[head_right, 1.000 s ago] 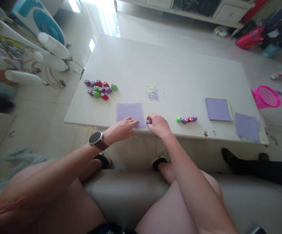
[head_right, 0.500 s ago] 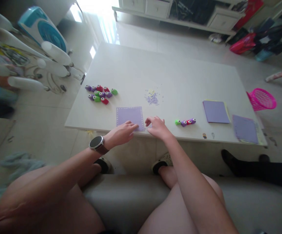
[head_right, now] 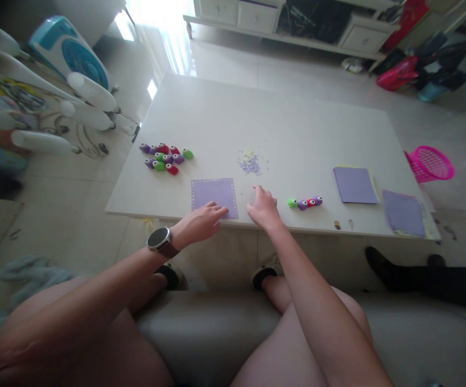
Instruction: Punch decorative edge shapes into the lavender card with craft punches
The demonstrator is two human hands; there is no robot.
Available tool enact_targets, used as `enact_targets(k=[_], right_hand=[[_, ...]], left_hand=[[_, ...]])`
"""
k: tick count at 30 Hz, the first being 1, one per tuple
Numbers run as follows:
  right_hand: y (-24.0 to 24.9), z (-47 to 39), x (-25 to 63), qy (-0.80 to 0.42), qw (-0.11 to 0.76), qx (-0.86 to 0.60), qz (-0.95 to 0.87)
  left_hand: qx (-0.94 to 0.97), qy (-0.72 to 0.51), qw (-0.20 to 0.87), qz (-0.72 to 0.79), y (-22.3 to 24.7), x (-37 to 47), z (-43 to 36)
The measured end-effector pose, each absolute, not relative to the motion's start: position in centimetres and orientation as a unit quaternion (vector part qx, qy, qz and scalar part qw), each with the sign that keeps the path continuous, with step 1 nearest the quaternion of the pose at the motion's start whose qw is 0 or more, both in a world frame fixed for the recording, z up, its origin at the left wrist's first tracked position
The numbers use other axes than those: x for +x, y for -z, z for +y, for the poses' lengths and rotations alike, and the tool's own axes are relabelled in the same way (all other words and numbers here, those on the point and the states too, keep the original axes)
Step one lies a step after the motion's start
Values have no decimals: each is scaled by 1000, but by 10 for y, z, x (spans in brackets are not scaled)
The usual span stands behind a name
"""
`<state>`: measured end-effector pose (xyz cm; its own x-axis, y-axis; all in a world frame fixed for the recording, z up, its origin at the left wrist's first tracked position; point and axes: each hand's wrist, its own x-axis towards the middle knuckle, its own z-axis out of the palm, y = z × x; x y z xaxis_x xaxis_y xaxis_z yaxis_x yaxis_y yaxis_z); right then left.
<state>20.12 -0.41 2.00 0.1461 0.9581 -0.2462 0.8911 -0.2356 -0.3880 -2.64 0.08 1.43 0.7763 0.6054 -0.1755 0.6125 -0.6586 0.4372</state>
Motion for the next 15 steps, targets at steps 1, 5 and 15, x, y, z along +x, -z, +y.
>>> enact_targets(k=[1, 5, 15], right_hand=[[-18, -3, 203, -211, 88, -760, -609], [-10, -3, 208, -236, 132, -737, -620], [11, 11, 207, -409, 220, -686, -561]], left_hand=[[910, 7, 243, 334, -14, -27, 1], [911, 2, 241, 335, -13, -27, 1], [908, 17, 245, 339, -16, -24, 0]])
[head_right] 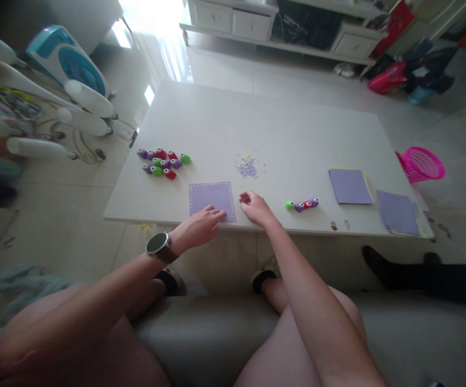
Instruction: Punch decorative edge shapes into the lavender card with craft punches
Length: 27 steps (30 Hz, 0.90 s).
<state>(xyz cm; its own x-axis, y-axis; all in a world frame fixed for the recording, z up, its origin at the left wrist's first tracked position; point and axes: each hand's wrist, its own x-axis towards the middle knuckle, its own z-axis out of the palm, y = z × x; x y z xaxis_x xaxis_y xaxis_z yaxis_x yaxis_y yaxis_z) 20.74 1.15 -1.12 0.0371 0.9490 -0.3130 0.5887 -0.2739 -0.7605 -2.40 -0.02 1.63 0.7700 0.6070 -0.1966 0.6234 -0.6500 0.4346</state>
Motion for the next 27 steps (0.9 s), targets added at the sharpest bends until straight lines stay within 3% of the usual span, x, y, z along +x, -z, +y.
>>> enact_targets(k=[4, 10, 18, 27], right_hand=[[15, 19, 209, -420, 241, -708, -514], [14, 17, 225, -290, 265, -759, -519], [-8, 3, 225, -235, 99, -699, -668], [-22, -5, 212, -244, -7, -649, -721]], left_hand=[[912, 7, 242, 331, -13, -26, 0], [911, -7, 248, 329, -11, -27, 0], [909, -3, 249, 333, -11, -26, 0], [914, -5, 237, 328, -10, -27, -1]])
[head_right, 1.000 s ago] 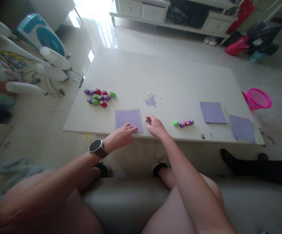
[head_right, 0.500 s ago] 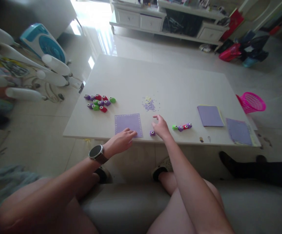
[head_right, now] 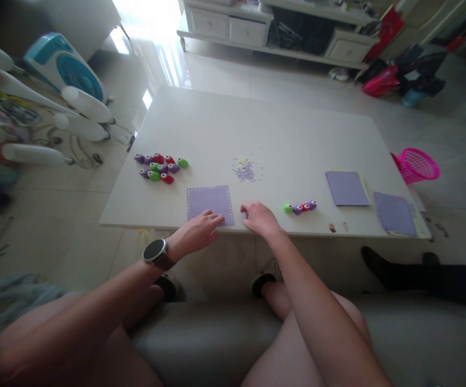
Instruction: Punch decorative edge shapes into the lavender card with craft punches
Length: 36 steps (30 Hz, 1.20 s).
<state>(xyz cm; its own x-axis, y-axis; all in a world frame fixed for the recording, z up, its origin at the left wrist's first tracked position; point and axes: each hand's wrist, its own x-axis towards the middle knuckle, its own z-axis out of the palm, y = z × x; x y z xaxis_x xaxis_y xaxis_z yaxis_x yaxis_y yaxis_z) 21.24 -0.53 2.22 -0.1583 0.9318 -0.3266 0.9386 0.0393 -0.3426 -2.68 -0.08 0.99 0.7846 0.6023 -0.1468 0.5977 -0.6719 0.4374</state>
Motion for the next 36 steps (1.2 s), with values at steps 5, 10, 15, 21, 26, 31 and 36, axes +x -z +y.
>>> enact_targets(k=[5, 10, 15, 21, 26, 31, 36], right_hand=[[-19, -4, 218, 241, 19, 653, 718], [-19, -2, 233, 209, 46, 679, 703], [-22, 0, 256, 172, 86, 709, 679], [-22, 2, 278, 161, 91, 743, 643], [-18, 1, 290, 153, 100, 748, 638], [-15, 2, 295, 148, 84, 757, 631], [-11, 3, 303, 138, 63, 767, 623]], left_hand=[[914, 0, 238, 329, -11, -27, -1], [913, -3, 241, 329, -11, -28, 0], [911, -3, 247, 329, -11, -28, 1], [910, 4, 253, 329, -12, -28, 2], [911, -3, 252, 328, -11, -28, 1], [910, -2, 252, 328, -11, -28, 1], [911, 5, 253, 327, -14, -29, 0]])
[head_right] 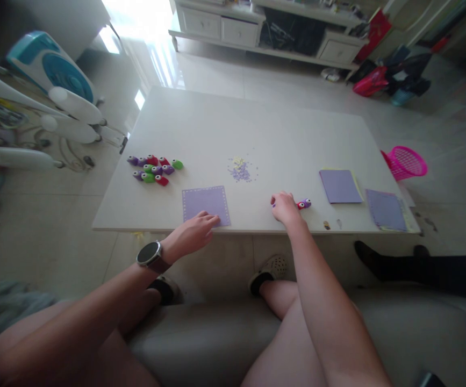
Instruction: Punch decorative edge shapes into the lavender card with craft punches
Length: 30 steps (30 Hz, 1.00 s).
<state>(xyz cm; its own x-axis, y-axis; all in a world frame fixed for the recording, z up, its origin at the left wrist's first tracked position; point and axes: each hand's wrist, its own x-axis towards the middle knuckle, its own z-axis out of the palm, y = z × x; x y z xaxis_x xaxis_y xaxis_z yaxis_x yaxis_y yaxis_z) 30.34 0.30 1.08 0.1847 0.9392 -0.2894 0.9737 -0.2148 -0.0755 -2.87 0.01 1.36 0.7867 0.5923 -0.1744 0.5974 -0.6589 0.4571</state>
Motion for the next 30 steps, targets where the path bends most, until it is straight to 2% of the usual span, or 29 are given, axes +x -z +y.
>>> enact_targets(k=[9, 15, 21, 30], right_hand=[[-19, -1, 312, 70, 22, 831, 551], [-11, 7, 306, 139, 41, 821, 552], [-21, 6, 301, 117, 69, 829, 542], [-26, -9, 234, 233, 74, 706, 665]], left_hand=[[912, -8, 253, 324, -9, -29, 0], [911, -8, 257, 323, -8, -30, 1], [909, -6, 261, 325, -9, -30, 0], [906, -5, 259, 334, -11, -25, -3]])
